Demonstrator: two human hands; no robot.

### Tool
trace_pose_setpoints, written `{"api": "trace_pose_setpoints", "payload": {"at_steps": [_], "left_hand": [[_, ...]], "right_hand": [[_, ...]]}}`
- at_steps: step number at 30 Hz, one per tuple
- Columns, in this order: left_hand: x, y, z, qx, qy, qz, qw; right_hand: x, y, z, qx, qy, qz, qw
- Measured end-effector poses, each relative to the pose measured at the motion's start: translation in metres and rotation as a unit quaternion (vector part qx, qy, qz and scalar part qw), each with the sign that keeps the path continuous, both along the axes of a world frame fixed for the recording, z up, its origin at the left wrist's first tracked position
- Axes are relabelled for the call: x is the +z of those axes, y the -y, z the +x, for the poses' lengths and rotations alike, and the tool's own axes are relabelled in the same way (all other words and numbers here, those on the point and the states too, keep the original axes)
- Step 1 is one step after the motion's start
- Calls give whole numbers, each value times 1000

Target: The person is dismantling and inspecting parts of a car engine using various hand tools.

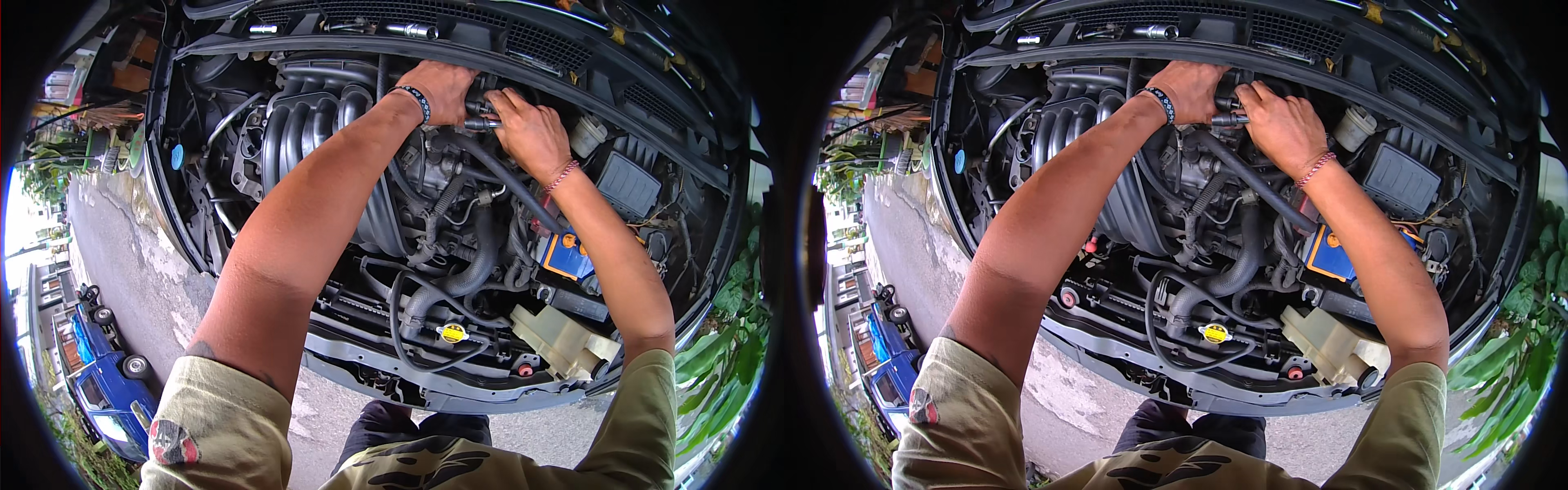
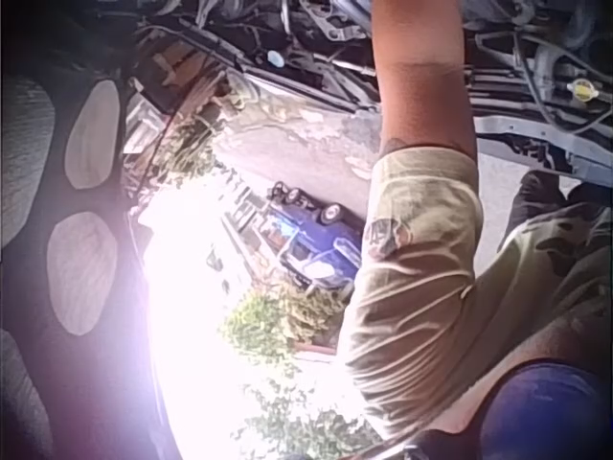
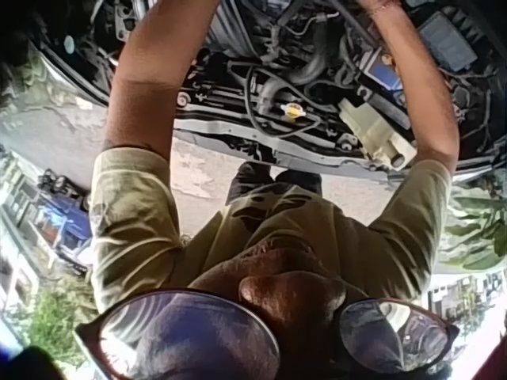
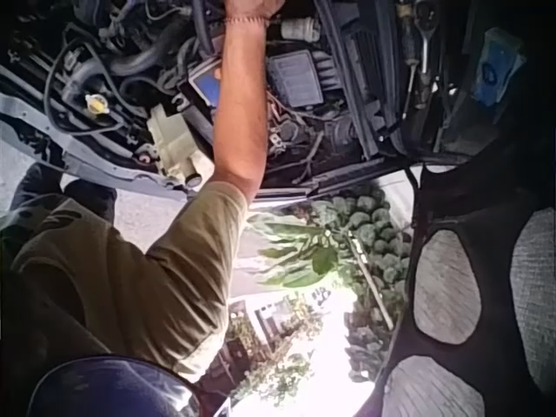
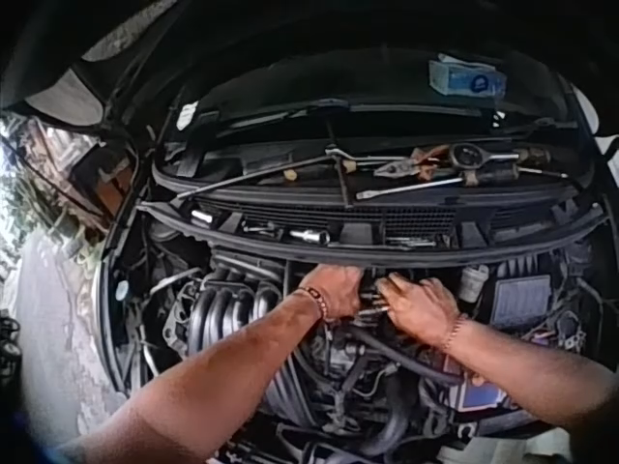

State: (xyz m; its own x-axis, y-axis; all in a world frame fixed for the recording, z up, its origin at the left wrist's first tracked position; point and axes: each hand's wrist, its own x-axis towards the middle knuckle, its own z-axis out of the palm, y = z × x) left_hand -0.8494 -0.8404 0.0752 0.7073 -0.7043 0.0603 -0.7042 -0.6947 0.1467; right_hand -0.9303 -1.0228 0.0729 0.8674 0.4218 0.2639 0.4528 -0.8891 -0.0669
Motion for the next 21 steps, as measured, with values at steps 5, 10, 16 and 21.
{"api": "trace_pose_setpoints", "payload": {"at_steps": [5, 10, 16, 21], "left_hand": [[10, 2, -5, 12, -47, -3, 999], [2, 2, 1, 25, -36, 22, 999], [5, 1, -2, 10, -19, 7, 1000], [7, 1, -4, 11, -38, 2, 999]], "right_hand": [[0, -3, -6, 20, -25, -14, 999], [3, -10, -4, -19, -21, 2, 1000], [-4, 3, -10, 5, -9, 24, 1000], [-3, -4, -6, -4, -16, 61, 998]]}}
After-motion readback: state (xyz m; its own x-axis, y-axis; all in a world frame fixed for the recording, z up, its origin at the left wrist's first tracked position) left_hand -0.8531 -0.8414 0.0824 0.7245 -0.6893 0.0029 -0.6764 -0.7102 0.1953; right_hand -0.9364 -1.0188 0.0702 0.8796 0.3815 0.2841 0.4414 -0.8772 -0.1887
